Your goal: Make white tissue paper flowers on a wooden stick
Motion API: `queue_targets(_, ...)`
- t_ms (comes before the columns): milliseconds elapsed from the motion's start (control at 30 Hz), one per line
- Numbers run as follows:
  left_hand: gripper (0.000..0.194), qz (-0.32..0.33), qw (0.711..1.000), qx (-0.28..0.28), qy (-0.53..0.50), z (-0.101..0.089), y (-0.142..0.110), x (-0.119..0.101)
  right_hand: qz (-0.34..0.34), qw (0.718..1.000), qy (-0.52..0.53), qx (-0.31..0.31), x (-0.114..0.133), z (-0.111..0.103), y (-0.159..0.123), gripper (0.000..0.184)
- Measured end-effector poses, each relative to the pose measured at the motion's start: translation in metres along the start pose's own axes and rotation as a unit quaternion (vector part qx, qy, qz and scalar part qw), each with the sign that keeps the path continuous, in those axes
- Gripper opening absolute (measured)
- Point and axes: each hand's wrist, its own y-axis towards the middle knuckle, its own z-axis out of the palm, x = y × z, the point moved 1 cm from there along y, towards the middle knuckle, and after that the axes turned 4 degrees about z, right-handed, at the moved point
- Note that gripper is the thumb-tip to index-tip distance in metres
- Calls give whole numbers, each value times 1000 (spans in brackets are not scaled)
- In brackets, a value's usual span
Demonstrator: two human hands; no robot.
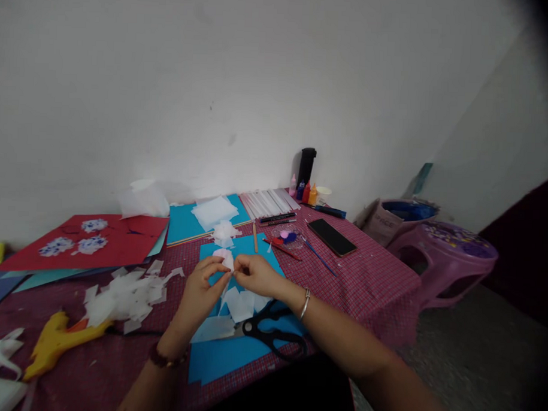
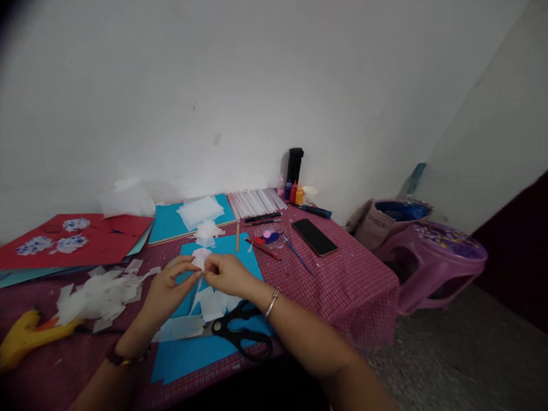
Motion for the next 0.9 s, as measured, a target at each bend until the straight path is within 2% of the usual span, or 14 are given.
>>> queue_targets(233,15,57,991,34,115,2,0,-13,-9,996,-85,-9,0,0,-2,6)
queue_targets(500,14,10,990,51,135,4,-4,-18,-4,998,-67,-1,0,2,-1,6)
queue_targets(600,13,-15,994,51,96,5,-4,-16,2,999,-45,6,1,2,-1,6)
queue_targets(700,14,-68,996,42,31,4,-3,-15,9,1000,-21,8,0,2,0,6)
queue_targets(800,14,-126,991,31,-41,2,-2,-17,16,1000,16,3,-1,2,0,4)
queue_targets(900,13,-146,985,30,-93,1,-1,-17,15,999,35,2,-1,3,-1,3)
